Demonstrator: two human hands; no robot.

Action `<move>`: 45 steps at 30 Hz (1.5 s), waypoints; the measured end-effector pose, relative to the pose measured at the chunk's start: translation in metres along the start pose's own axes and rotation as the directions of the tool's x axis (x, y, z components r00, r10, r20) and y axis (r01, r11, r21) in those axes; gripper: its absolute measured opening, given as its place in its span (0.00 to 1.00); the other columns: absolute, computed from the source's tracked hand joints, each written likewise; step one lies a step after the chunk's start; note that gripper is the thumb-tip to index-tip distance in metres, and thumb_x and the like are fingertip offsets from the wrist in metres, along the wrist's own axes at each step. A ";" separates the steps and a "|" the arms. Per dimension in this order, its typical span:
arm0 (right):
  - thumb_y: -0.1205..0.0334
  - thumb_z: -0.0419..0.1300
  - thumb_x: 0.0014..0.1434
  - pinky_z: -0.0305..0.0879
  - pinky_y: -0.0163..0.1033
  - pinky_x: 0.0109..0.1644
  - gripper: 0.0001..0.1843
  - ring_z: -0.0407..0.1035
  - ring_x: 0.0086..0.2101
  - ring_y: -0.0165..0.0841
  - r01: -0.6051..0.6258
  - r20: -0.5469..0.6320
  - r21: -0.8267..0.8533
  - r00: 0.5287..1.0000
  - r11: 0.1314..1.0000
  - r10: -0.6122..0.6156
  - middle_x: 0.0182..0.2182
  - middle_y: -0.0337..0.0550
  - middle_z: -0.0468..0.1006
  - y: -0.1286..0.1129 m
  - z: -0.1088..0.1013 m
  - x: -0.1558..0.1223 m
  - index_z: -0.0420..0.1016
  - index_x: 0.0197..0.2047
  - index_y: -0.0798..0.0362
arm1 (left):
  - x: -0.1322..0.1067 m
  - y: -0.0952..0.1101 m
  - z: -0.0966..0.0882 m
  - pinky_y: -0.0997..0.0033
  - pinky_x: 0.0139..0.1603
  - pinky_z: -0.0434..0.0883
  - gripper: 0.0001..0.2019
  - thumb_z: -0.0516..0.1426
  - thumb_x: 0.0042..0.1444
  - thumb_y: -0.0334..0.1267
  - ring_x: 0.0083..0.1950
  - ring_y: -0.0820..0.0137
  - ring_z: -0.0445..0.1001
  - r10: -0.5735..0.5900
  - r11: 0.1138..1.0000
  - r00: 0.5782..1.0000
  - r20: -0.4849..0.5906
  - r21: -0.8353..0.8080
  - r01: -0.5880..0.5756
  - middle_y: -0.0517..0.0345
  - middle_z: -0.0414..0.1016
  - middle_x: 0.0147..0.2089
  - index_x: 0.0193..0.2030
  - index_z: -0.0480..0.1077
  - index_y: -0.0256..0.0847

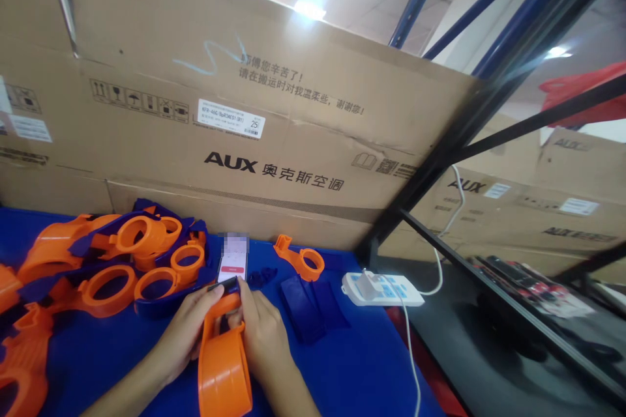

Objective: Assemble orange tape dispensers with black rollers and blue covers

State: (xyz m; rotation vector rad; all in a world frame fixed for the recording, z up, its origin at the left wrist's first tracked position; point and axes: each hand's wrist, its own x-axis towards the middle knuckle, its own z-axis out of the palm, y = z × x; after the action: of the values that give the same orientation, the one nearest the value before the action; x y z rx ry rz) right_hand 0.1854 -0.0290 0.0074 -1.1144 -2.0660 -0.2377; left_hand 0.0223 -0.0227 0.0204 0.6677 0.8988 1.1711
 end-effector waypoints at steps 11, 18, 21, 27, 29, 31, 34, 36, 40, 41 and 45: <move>0.72 0.50 0.65 0.77 0.42 0.36 0.27 0.75 0.32 0.38 -0.018 -0.054 0.163 0.998 0.986 0.027 0.36 0.50 0.81 0.002 -0.006 0.003 0.65 0.67 0.58 | 0.005 -0.007 -0.007 0.75 0.24 0.66 0.16 0.71 0.49 0.45 0.23 0.73 0.70 -0.019 0.994 1.000 -0.023 -0.109 0.016 0.62 0.74 0.25 0.38 0.78 0.37; 0.64 0.54 0.70 0.77 0.41 0.39 0.19 0.77 0.34 0.38 -0.057 -0.029 0.258 0.997 0.965 0.066 0.38 0.49 0.83 0.003 -0.010 0.007 0.72 0.61 0.55 | 0.001 -0.004 -0.007 0.76 0.23 0.60 0.15 0.65 0.55 0.50 0.20 0.74 0.61 0.048 0.995 0.996 0.072 0.082 -0.054 0.66 0.65 0.18 0.36 0.76 0.39; 0.63 0.53 0.70 0.75 0.38 0.39 0.14 0.78 0.34 0.36 -0.145 -0.049 0.327 0.984 0.934 0.169 0.35 0.46 0.83 0.004 -0.014 0.010 0.77 0.53 0.53 | 0.002 -0.006 -0.009 0.73 0.24 0.60 0.16 0.61 0.59 0.52 0.19 0.72 0.61 0.093 0.972 0.988 0.121 0.204 -0.117 0.64 0.65 0.16 0.35 0.76 0.39; 0.54 0.48 0.73 0.62 0.33 0.26 0.21 0.71 0.23 0.32 -0.551 -0.054 0.125 0.827 0.825 0.560 0.22 0.40 0.77 0.040 -0.029 0.013 0.76 0.35 0.53 | 0.001 -0.005 -0.011 0.74 0.25 0.60 0.17 0.58 0.62 0.52 0.19 0.72 0.60 0.045 0.974 0.993 0.108 0.218 -0.068 0.64 0.64 0.15 0.34 0.76 0.39; 0.54 0.49 0.72 0.55 0.34 0.24 0.22 0.68 0.20 0.32 -0.577 0.001 0.003 0.816 0.816 0.577 0.20 0.39 0.74 0.053 -0.031 0.011 0.74 0.29 0.52 | 0.001 -0.003 -0.011 0.75 0.25 0.60 0.18 0.57 0.62 0.52 0.20 0.72 0.61 0.045 0.973 0.994 0.104 0.220 -0.067 0.64 0.63 0.16 0.32 0.75 0.39; 0.58 0.53 0.69 0.52 0.35 0.24 0.19 0.67 0.19 0.32 -0.571 0.039 -0.047 0.819 0.820 0.572 0.19 0.39 0.73 0.059 -0.030 0.009 0.73 0.27 0.51 | 0.001 -0.003 -0.011 0.75 0.25 0.61 0.18 0.57 0.62 0.52 0.20 0.73 0.61 0.053 0.972 0.993 0.103 0.224 -0.075 0.64 0.64 0.16 0.32 0.75 0.39; 0.64 0.56 0.65 0.52 0.34 0.24 0.14 0.69 0.20 0.33 -0.553 0.086 -0.075 0.826 0.830 0.558 0.20 0.39 0.76 0.056 -0.022 0.005 0.74 0.28 0.50 | 0.001 -0.004 -0.010 0.75 0.25 0.60 0.16 0.59 0.61 0.51 0.20 0.73 0.61 0.072 0.968 0.993 0.092 0.233 -0.092 0.64 0.65 0.16 0.32 0.74 0.40; 0.67 0.58 0.64 0.53 0.34 0.25 0.11 0.71 0.21 0.34 -0.542 0.116 -0.097 0.827 0.834 0.551 0.20 0.40 0.77 0.051 -0.015 0.003 0.75 0.29 0.50 | 0.001 -0.004 -0.009 0.75 0.24 0.60 0.15 0.60 0.60 0.51 0.20 0.72 0.61 0.086 0.968 0.992 0.095 0.226 -0.106 0.64 0.66 0.16 0.32 0.74 0.40; 0.68 0.60 0.64 0.52 0.35 0.25 0.08 0.74 0.22 0.38 -0.530 0.158 -0.142 0.822 0.836 0.547 0.21 0.41 0.77 0.047 -0.008 -0.001 0.75 0.33 0.50 | 0.000 -0.005 -0.008 0.75 0.25 0.60 0.15 0.60 0.61 0.50 0.20 0.72 0.61 0.114 0.962 0.987 0.111 0.236 -0.137 0.64 0.65 0.15 0.32 0.73 0.41; 0.68 0.60 0.65 0.53 0.35 0.25 0.07 0.74 0.23 0.39 -0.528 0.163 -0.153 0.820 0.835 0.548 0.21 0.42 0.78 0.048 -0.008 -0.002 0.75 0.34 0.50 | 0.000 -0.004 -0.008 0.75 0.25 0.59 0.15 0.59 0.61 0.50 0.20 0.72 0.61 0.111 0.960 0.988 0.109 0.246 -0.136 0.64 0.65 0.15 0.33 0.73 0.41; 0.65 0.61 0.67 0.55 0.36 0.27 0.02 0.77 0.26 0.43 -0.529 0.170 -0.184 0.813 0.828 0.557 0.24 0.45 0.80 0.050 -0.007 -0.003 0.75 0.39 0.50 | 0.001 -0.004 -0.006 0.75 0.26 0.58 0.14 0.58 0.63 0.50 0.20 0.73 0.59 0.102 0.952 0.987 0.128 0.277 -0.134 0.67 0.63 0.15 0.38 0.74 0.41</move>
State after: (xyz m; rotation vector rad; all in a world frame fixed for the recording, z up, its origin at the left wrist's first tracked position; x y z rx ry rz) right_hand 0.2289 -0.0046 0.0006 -1.8322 -1.8293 0.0435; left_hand 0.0191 -0.0233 0.0138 1.0241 0.9507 1.1072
